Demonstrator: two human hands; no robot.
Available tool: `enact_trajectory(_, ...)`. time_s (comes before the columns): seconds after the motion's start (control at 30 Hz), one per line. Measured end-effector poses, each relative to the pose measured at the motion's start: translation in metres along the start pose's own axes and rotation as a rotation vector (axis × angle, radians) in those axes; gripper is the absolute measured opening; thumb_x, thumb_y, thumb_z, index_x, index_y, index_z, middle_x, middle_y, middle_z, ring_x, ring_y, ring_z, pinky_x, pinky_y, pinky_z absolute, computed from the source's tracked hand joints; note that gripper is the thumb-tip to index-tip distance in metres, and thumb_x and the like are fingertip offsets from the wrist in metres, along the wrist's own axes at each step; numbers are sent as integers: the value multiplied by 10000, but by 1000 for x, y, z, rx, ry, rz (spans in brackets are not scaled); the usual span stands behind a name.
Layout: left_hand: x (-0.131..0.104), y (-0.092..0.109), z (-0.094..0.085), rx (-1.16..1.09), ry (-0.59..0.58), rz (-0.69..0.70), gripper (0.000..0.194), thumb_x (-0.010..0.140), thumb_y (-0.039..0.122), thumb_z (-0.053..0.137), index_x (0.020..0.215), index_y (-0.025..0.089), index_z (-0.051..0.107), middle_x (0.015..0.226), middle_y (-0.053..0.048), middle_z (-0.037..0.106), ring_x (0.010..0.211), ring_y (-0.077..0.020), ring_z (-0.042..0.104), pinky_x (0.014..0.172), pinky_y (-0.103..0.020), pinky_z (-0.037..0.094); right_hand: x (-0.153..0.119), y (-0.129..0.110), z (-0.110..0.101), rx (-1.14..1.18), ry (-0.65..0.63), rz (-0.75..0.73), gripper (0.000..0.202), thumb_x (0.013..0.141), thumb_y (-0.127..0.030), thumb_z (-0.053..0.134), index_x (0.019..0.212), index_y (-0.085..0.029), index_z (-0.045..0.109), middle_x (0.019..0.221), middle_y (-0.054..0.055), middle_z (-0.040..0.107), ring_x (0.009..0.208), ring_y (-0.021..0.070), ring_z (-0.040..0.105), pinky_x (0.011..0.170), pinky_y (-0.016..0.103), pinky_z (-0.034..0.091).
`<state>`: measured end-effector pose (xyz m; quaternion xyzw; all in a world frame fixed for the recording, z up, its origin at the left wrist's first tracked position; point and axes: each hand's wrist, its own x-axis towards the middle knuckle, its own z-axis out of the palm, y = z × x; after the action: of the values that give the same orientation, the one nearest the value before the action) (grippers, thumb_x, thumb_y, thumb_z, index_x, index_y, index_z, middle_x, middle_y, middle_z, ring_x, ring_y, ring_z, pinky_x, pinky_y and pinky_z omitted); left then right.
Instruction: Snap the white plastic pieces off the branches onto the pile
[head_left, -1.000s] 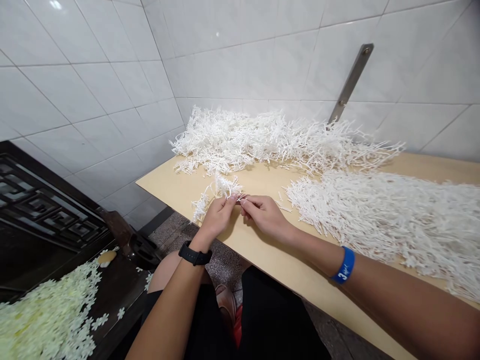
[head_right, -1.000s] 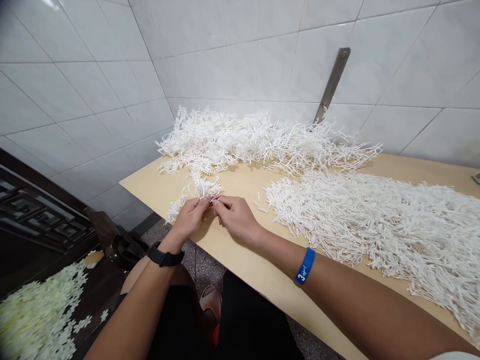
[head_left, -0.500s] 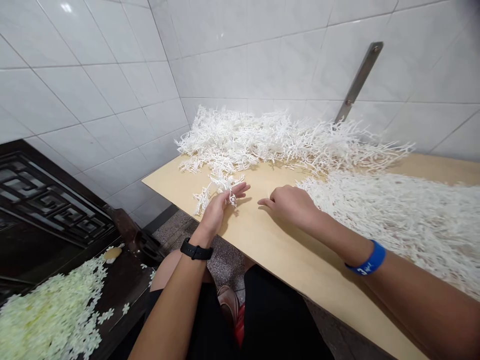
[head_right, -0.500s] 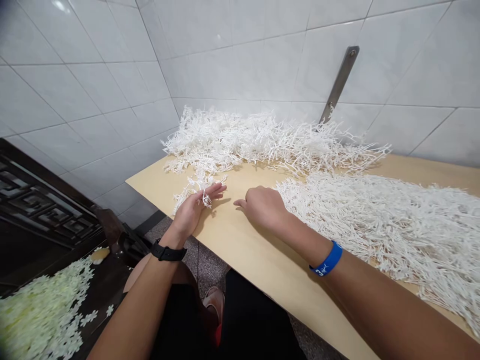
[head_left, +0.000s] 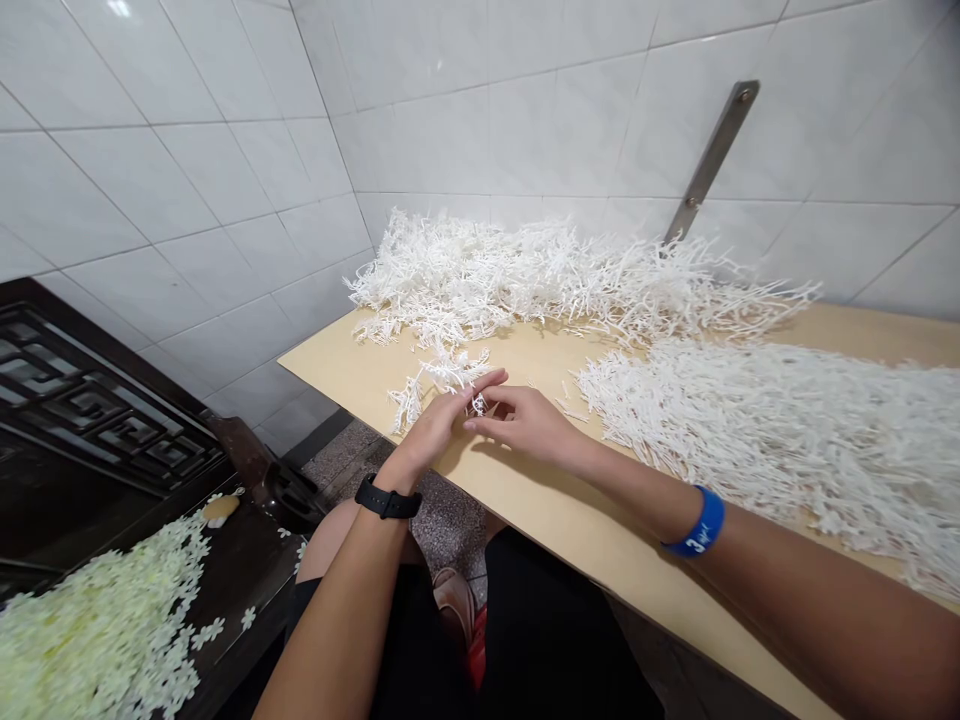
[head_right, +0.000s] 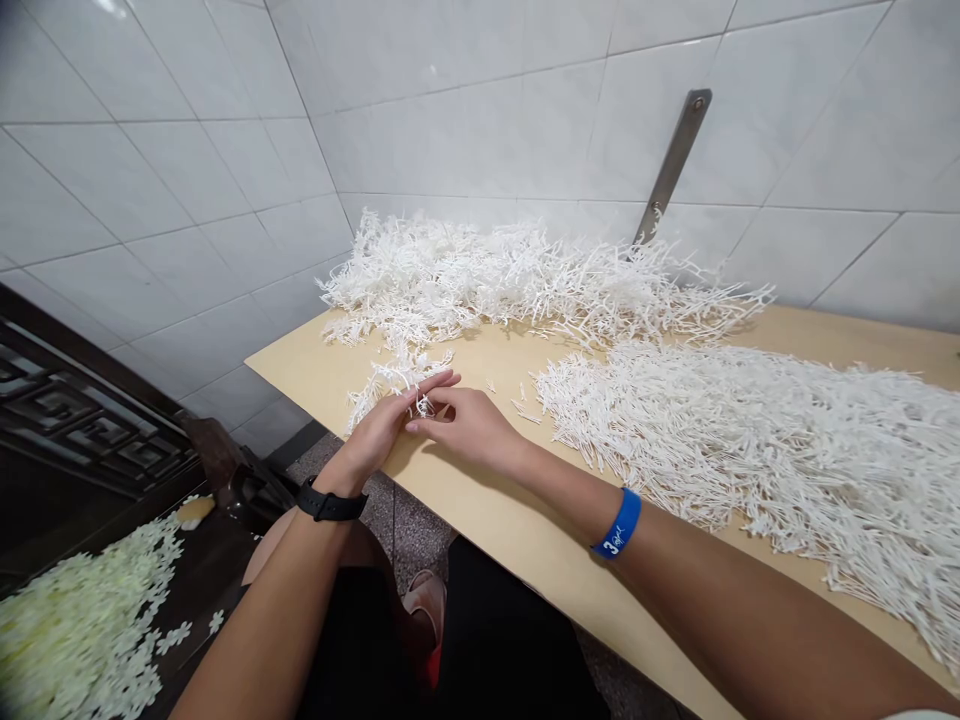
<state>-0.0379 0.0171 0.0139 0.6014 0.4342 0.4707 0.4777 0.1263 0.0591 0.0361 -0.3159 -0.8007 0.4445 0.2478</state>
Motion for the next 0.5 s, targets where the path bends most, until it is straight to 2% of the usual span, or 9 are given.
enact_trajectory(0.07,0,2,0,1,-4,-9,430,990,455,390,1308,297,633,1429,1,565,1393,-274,431,1164,-389,302,0,3,6,122,-9,-27,258,833,-337,638,663,-177,527,624,-40,476,581,109,432,553,255,330)
enact_trajectory(0.13,-1,4,-1,15,-21,-29,439,986,443,397,1279,249,660,1387,-27,604,1345,-294,484,1120,-392,354,-1,4,8,229,-43,-55,289,829,-378,645,663,-181,514,610,-49,446,571,104,414,538,251,316)
enact_trajectory(0.37,-1,3,-1,-35,-23,-37,443,962,431,426,1108,163,748,1038,-80,766,1107,-292,650,982,-380,452,-5,2,7,421,-54,-87,346,842,-487,641,726,-167,578,609,-42,484,535,94,435,499,243,342)
enact_trajectory(0.5,-2,1,0,-69,-19,-58,459,938,460,451,996,138,773,869,-90,773,1023,-308,678,946,-405,472,-5,6,7,493,-144,-40,411,838,-559,632,730,-166,585,577,-27,524,500,96,474,472,235,365)
